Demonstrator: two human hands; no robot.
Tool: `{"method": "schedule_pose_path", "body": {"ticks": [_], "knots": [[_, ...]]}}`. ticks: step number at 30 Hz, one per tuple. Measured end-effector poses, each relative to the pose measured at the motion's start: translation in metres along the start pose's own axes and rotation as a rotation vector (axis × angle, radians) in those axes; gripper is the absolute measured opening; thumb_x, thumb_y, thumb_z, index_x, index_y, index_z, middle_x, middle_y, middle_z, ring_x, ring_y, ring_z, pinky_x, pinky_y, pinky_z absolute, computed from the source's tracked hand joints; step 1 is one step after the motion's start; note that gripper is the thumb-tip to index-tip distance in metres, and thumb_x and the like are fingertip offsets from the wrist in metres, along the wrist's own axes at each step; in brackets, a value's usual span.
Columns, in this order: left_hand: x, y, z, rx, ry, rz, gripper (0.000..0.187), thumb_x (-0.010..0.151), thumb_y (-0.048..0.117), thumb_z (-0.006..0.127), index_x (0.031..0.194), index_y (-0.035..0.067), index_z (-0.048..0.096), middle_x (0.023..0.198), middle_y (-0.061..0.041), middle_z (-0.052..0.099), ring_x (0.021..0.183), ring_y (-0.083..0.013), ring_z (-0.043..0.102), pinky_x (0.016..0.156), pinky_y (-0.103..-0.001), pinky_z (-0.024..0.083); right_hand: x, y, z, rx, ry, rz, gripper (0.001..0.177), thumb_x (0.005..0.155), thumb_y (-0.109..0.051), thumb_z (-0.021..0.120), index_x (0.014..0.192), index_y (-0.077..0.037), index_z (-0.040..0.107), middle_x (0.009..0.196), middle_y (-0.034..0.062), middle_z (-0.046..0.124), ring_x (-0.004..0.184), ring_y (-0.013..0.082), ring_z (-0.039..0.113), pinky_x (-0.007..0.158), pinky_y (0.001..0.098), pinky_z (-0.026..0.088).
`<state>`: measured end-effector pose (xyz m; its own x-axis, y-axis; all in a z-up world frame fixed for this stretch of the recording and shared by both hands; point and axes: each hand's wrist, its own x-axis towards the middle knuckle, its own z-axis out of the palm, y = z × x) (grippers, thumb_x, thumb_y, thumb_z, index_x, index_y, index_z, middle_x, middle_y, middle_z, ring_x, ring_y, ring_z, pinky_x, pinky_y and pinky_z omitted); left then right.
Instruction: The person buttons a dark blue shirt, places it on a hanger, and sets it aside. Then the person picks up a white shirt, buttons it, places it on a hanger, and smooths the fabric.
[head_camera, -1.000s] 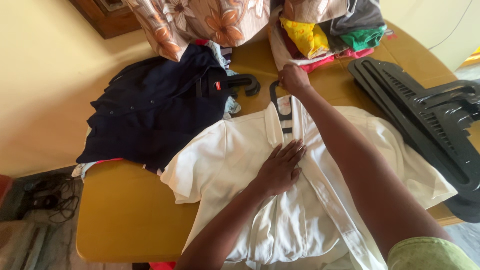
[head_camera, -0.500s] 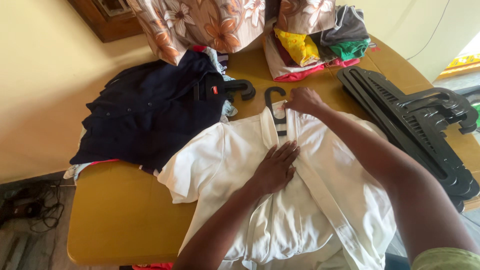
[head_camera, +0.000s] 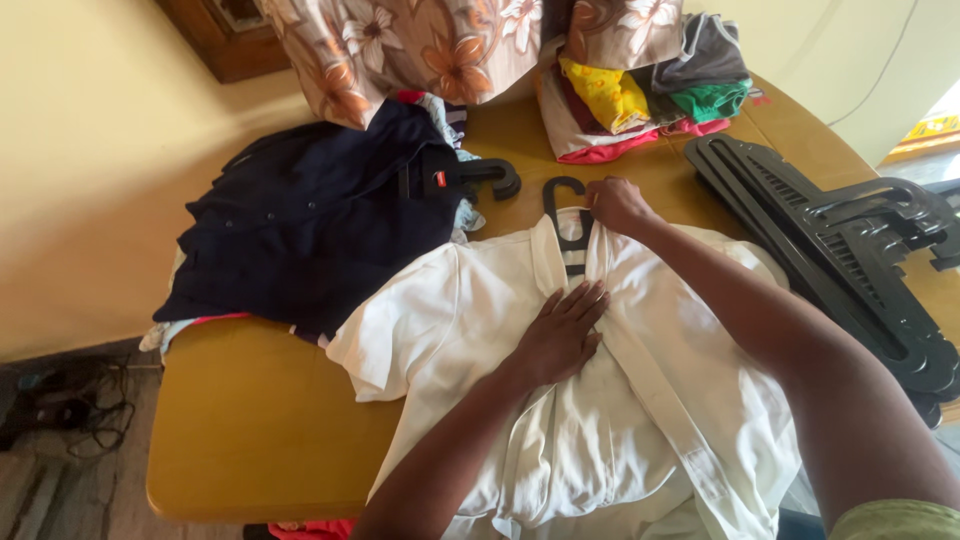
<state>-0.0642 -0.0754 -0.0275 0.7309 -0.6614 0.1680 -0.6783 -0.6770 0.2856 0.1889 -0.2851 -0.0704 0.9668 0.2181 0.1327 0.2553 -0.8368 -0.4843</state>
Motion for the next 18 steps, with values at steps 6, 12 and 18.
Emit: {"method": "schedule_pose_path", "body": {"ticks": [6,12,18], "knots": [[0.003,0.0,0.001,0.015,-0.019,0.0,0.061,0.104,0.034,0.044,0.157,0.007,0.036,0.169,-0.009,0.026,0.158,-0.0248,0.02,0.127,-0.049,0.014,-0.015,-0.015,-0.035,-0.046,-0.223,-0.177,0.04,0.089,-0.038,0.08,0.116,-0.009,0.072,0.117,0.02,0.059,0.114,0.0376,0.058,0.1,0.0464,0.048],[0.004,-0.001,0.003,0.017,-0.033,-0.012,0.061,0.104,0.034,0.044,0.158,0.008,0.035,0.17,-0.009,0.025,0.158,-0.0246,0.02,0.127,-0.048,0.014,-0.044,-0.012,-0.064,-0.027,-0.248,-0.465,0.052,0.088,-0.035,0.074,0.136,-0.016,0.068,0.116,0.0169,0.056,0.108,0.0345,0.059,0.099,0.0448,0.049],[0.004,0.0,0.002,0.015,-0.05,-0.012,0.062,0.104,0.034,0.043,0.158,0.007,0.034,0.17,-0.008,0.024,0.158,-0.0242,0.019,0.126,-0.048,0.013,-0.048,-0.011,-0.065,-0.05,-0.317,-0.401,0.067,0.088,-0.049,0.075,0.139,-0.009,0.059,0.122,0.0163,0.057,0.119,0.0363,0.057,0.101,0.0454,0.048]]}}
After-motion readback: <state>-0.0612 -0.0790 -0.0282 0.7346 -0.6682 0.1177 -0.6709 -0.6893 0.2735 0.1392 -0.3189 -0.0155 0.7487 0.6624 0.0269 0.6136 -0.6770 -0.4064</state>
